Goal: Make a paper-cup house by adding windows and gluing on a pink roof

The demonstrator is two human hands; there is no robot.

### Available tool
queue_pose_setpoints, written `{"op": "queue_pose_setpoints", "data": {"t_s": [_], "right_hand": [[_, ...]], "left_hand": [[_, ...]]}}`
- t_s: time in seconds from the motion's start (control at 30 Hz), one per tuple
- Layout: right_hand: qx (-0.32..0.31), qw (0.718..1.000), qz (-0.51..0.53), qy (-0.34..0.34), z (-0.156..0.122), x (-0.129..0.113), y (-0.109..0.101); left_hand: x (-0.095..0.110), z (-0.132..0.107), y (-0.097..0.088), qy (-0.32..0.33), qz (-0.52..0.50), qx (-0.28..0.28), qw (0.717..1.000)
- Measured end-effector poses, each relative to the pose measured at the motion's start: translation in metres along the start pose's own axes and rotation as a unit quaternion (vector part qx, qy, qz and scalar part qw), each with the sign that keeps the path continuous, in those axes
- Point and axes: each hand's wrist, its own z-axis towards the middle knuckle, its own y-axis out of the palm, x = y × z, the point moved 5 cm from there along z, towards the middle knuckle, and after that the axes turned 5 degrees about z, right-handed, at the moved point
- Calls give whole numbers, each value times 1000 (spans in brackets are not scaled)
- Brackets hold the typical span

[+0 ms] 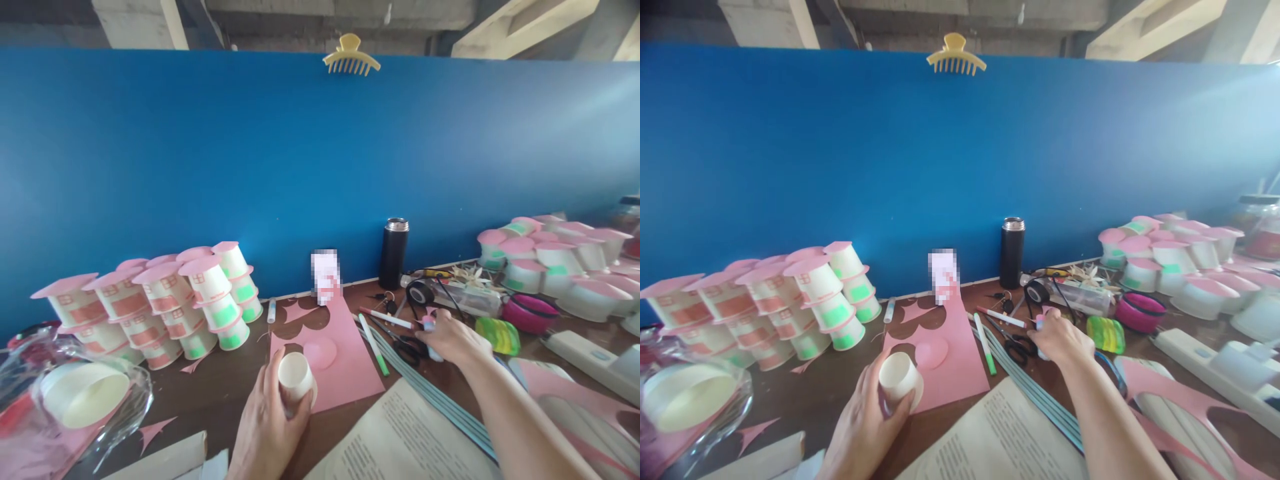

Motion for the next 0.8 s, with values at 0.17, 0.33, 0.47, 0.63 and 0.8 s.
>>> {"op": "queue_pose_setpoints", "data": {"t_s": [0.17, 0.33, 0.47, 0.63, 0.8], "right_hand": [[62, 996, 41, -40, -6, -15, -20], [72, 946, 281, -148, -46, -58, -34], [-111, 756, 619, -181, -84, -92, -14], [-274, 644, 698, -153, -112, -115, 15], [-345, 566, 740, -113, -123, -119, 31]], "left_hand": [[-1, -2, 3, -13, 4, 11, 1000], [-1, -5, 6, -8, -10, 12, 1000], [-2, -7, 7, -8, -27, 0, 1000], [-1, -8, 11, 7, -41, -18, 999], [-3, -9, 14, -25, -70, -51, 996]]}}
